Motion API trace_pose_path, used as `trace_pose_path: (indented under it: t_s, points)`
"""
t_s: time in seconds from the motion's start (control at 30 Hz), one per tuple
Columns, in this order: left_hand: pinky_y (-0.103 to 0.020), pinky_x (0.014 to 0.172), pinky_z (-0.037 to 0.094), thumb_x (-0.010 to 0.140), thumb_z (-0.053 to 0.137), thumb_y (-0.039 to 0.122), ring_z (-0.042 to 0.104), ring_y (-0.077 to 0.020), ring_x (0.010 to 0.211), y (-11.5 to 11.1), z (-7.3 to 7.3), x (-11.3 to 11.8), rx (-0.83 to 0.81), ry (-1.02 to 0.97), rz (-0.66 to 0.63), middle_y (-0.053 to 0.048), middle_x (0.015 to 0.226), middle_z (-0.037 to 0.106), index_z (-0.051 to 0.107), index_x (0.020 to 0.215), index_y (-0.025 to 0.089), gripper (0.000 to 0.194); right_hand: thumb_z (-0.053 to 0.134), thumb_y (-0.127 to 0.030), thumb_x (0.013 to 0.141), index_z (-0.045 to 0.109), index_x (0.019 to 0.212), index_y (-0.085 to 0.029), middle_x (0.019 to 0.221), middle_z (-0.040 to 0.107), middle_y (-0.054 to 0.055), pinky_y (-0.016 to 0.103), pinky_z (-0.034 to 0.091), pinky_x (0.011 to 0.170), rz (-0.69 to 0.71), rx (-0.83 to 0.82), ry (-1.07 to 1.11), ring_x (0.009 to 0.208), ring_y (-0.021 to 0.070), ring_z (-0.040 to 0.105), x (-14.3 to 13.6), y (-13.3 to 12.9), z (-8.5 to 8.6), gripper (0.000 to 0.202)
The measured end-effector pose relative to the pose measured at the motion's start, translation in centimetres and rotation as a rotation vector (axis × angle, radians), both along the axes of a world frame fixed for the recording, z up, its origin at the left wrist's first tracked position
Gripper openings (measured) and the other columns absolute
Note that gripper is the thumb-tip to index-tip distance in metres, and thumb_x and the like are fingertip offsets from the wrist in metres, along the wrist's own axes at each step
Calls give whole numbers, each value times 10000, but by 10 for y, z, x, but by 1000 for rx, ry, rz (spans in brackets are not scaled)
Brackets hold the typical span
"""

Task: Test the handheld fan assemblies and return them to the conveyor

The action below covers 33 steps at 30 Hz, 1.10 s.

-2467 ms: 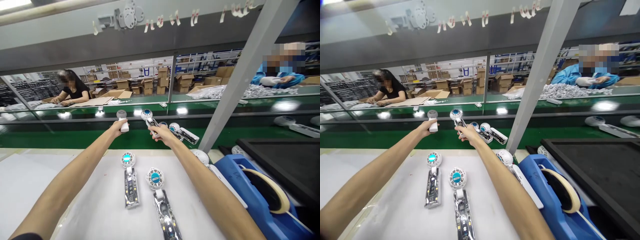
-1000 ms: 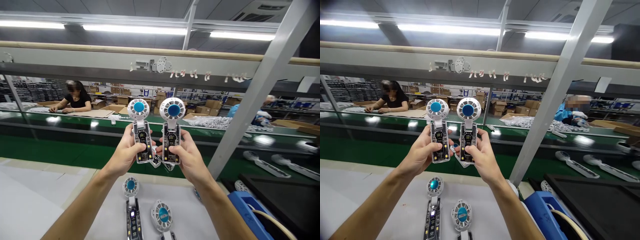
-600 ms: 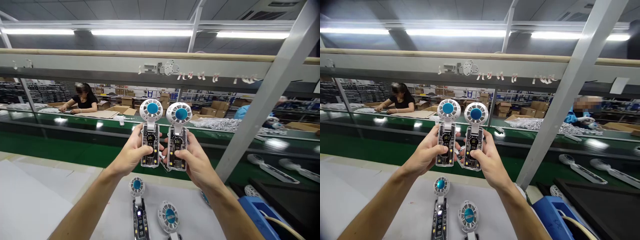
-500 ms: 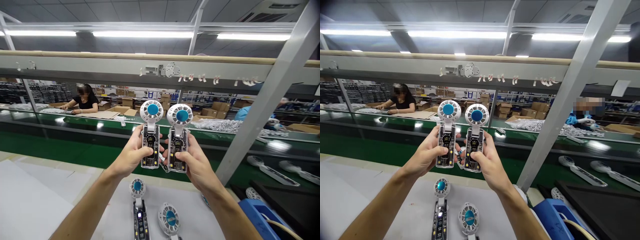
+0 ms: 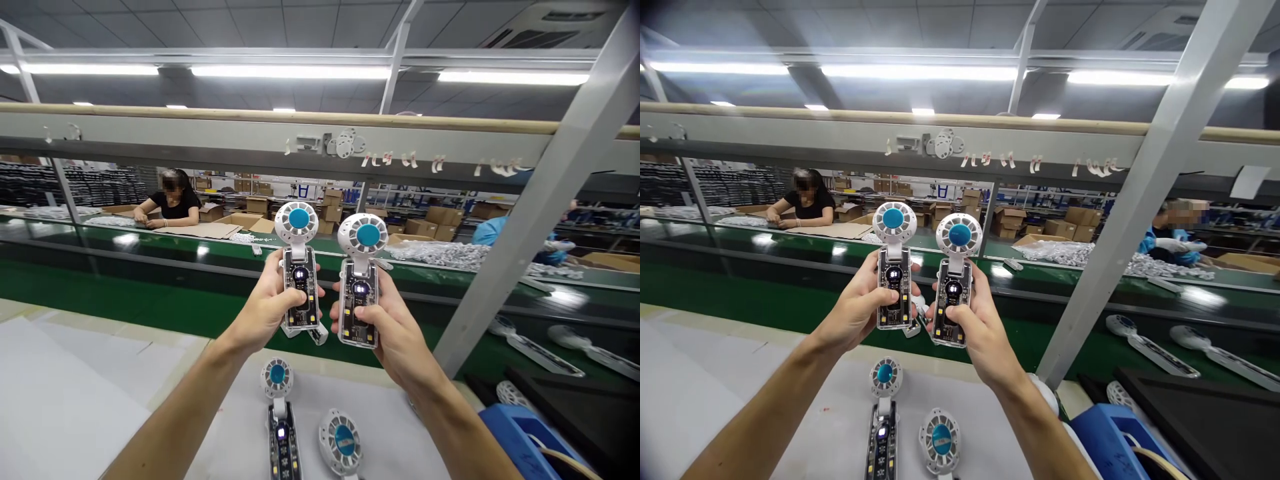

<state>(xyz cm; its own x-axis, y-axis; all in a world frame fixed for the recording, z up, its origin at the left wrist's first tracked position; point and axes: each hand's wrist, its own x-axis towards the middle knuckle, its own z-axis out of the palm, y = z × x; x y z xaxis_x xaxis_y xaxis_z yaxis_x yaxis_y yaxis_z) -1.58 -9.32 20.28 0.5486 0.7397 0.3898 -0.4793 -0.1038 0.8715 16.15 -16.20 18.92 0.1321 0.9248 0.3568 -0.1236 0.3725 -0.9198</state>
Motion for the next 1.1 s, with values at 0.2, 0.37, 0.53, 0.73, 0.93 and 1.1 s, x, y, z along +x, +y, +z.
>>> trace_pose_path:
  t_s: [0.2,0.37,0.53,0.73,0.93,1.1]
  points:
    - [-352,668,596,676,712,81,707,-206,758,-1,0,3,-88,-68,30,-71,1088,660,419,1216,236,634,619,-193,788,268,1459,-299,936,677,14,343,596,696,47,-10,-1,748,178,686,0,-3,5,764]
    - [-317,672,576,663,674,65,697,-189,787,-2,0,4,-84,-55,82,-42,1035,656,403,1221,234,643,629,-184,782,246,1490,-318,1072,657,39,345,593,677,29,-8,-11,740,171,685,3,-3,5,816]
    - [-316,608,571,757,666,145,691,-177,681,0,-3,7,-73,-6,62,-48,969,668,385,1237,212,560,609,-225,827,297,1459,-300,1130,637,64,313,587,634,7,3,-27,837,195,689,6,-1,5,708]
    - [-296,562,570,781,633,135,701,-191,677,-1,-3,6,-60,-32,27,-46,943,679,389,1222,204,509,615,-208,802,319,1436,-293,1051,652,43,302,579,614,-7,2,-15,775,178,679,6,-2,6,704]
    - [-305,574,581,791,633,140,704,-197,687,-1,-5,4,-35,-40,-29,-46,935,680,403,1213,202,485,602,-219,802,288,1449,-273,890,673,9,285,561,593,-19,0,-34,674,163,666,7,-3,8,722]
    - [-310,614,587,797,632,135,708,-186,692,0,-7,4,-7,-69,-45,-52,979,683,400,1200,211,472,609,-231,799,302,1444,-277,949,678,24,295,568,591,-39,22,-42,661,159,663,7,-5,9,716]
